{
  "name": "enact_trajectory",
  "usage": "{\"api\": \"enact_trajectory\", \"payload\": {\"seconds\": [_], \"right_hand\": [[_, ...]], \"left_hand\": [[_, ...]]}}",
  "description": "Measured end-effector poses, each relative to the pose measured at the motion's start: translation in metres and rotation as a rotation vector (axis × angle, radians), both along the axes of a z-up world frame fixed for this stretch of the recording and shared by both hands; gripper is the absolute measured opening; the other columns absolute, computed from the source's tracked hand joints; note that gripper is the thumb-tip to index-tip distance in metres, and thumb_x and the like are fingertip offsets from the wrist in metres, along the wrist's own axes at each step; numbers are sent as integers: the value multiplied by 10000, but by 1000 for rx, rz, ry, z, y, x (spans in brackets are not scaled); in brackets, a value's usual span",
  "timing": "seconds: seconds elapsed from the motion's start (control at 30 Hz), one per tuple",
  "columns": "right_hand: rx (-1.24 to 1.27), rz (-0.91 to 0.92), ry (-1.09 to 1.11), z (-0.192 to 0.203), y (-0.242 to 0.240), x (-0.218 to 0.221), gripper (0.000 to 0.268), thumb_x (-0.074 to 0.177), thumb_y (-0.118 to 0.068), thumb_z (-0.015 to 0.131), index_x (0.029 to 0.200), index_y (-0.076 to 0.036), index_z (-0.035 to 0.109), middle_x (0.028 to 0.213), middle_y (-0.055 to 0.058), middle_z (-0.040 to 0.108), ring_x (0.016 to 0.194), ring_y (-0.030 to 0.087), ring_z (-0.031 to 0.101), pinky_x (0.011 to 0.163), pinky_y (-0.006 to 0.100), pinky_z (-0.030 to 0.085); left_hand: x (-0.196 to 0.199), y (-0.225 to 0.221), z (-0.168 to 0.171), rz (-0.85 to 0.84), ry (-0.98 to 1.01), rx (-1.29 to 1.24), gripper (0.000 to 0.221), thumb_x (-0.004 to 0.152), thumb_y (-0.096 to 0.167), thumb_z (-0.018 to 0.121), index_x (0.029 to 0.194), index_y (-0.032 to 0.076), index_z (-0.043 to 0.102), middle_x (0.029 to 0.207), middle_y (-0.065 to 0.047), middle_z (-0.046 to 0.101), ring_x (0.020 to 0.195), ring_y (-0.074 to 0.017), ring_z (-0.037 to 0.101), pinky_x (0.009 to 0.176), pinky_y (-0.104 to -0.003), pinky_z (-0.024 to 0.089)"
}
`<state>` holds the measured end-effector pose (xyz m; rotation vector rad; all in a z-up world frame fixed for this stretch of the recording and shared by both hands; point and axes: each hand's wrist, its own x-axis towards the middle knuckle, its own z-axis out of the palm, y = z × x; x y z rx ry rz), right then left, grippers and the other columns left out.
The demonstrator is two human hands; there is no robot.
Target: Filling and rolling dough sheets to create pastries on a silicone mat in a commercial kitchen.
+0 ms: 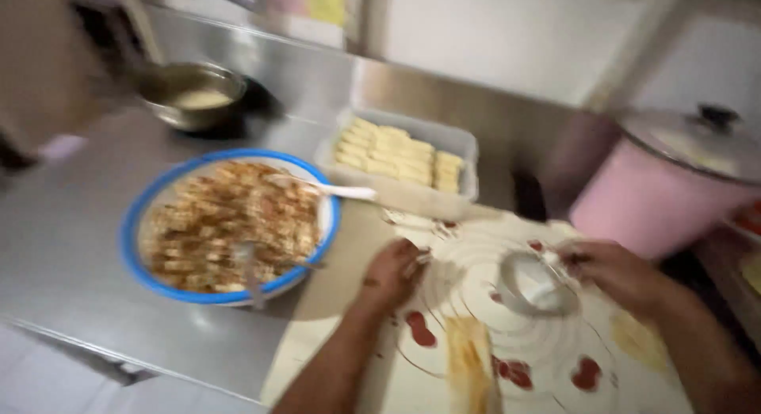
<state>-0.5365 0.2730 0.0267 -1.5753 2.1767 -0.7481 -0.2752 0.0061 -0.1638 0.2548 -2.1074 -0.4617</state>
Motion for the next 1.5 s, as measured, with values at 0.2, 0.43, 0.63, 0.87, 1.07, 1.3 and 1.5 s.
{"api": "enact_trajectory", "payload": {"seconds": [0.2,0.43,0.63,0.87,1.07,1.3,1.5], "right_hand": [[-40,-606,-383,-4,27,89,500,936,72,537,1416,4,659,1269,232,728,1074,361,618,892,452,450],[-70,-667,-292,-49,51,67,393,971,-113,653,1353,-43,711,1219,191,699,1099,319,596,961,448,441],[-224,-598,-621,-61,44,63,437,946,133,594,1382,103,615,1141,246,662,984,318,562,819,423,428],[194,-27,249,-61,67,102,675,904,-71,493,1522,-341,495,1501,-71,497,1283,162,574,964,345,504],[470,367,842,-67,47,111,774,944,-51,573,1598,-396,342,1358,143,524,1209,334,563,916,443,466],[488,327,1068,-85,34,112,816,922,-96,654,1618,-336,301,1241,133,571,1001,265,577,797,425,429],[622,336,1022,-77,31,133,765,974,-71,557,1634,-318,260,1202,136,539,965,258,544,823,447,430]], "left_hand": [[17,28,38,-136,138,8,185,940,202,774,819,70,733,801,-62,578,704,-284,581,614,-415,466],[3,29,33,-121,54,-20,191,1005,186,668,947,32,764,838,-113,623,749,-332,581,624,-461,457],[3,12,37,-142,-7,30,201,983,218,665,839,90,724,807,-77,642,745,-295,602,700,-422,492],[10,16,39,-168,-41,78,146,978,178,639,959,88,753,808,-62,715,775,-290,636,767,-413,506],[17,15,36,-26,-121,92,167,938,178,717,1093,211,771,803,9,644,743,-190,663,707,-321,582],[24,17,45,-33,-78,87,169,934,137,711,1091,146,772,780,-35,650,717,-215,658,675,-332,596],[22,21,47,-41,-129,121,178,935,132,696,1093,151,775,786,-42,653,715,-214,664,666,-332,595]]}}
